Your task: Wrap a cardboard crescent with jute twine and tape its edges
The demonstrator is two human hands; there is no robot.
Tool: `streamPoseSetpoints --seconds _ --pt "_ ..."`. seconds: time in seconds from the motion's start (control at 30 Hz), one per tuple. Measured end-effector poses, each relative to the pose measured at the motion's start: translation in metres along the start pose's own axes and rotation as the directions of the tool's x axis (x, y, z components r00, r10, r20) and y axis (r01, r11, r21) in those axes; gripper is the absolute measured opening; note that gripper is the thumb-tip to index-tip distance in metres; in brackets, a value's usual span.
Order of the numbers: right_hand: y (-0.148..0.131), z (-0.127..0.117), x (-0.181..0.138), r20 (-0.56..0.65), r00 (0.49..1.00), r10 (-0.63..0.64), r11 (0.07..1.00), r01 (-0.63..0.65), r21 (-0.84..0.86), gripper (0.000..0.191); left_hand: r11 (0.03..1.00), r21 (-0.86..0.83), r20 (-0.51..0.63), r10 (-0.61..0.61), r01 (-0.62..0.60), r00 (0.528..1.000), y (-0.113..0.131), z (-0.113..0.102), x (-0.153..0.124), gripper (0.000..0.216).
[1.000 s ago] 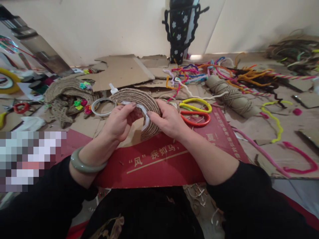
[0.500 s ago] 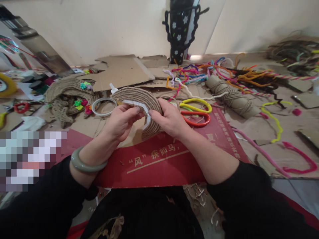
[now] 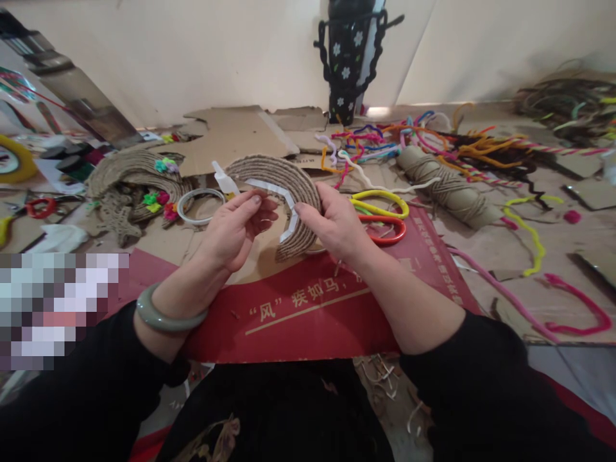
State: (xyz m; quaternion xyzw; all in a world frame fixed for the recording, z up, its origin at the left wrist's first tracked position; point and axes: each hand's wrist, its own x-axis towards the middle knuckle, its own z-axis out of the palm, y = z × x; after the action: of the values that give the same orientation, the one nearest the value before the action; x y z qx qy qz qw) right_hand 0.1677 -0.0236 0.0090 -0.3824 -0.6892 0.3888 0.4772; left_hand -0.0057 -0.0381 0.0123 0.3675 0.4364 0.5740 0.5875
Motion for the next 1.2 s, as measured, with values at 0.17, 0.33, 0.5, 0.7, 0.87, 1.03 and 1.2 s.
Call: streamPoseSetpoints --seconds 0.17,0.33,0.5,0.7,0.87,1.03,1.2 --pt "-0.0014 0.0006 0.0002 -0.004 1.0 -0.002 1.0 0.002 -0.001 0.018 0.999 0.015 0.017 0.036 -0.037 0.999 -0.002 -0.0011 0.0009 0.021" --pt "0.0023 0.0012 -0.0009 0.025 1.0 -0.011 0.999 0.012 -0.045 0.015 0.997 0.056 0.049 0.043 -0.046 0.998 -0.0022 -0.0011 0.0002 0.028" --pt "0.0043 0.0014 -0.0022 0.086 0.996 -0.011 0.995 0.019 -0.093 0.015 0.998 0.037 0.047 0.044 -0.046 0.998 -0.0026 -0.0007 0.0001 0.021" --pt "0.0042 0.0018 -0.0023 0.083 0.996 -0.02 0.996 0.027 -0.085 0.015 0.999 0.015 0.064 0.038 -0.039 0.997 -0.0022 0.0007 -0.0014 0.015" --pt "0.0031 0.0016 -0.0017 0.076 0.997 0.0 0.997 0.006 -0.082 0.016 0.999 -0.03 0.002 0.04 -0.04 0.999 0.0008 0.0008 -0.0009 0.017" --pt "0.0009 0.0016 -0.0018 0.07 0.998 0.01 0.996 -0.004 -0.089 0.017 0.997 -0.047 -0.009 0.057 -0.058 0.998 0.0027 0.0004 0.0002 0.015" --pt "-0.0008 0.0011 -0.0005 0.053 0.999 -0.012 0.996 0.016 -0.089 0.014 0.998 -0.029 -0.042 0.047 -0.049 0.998 0.0035 0.0002 0.0017 0.015"
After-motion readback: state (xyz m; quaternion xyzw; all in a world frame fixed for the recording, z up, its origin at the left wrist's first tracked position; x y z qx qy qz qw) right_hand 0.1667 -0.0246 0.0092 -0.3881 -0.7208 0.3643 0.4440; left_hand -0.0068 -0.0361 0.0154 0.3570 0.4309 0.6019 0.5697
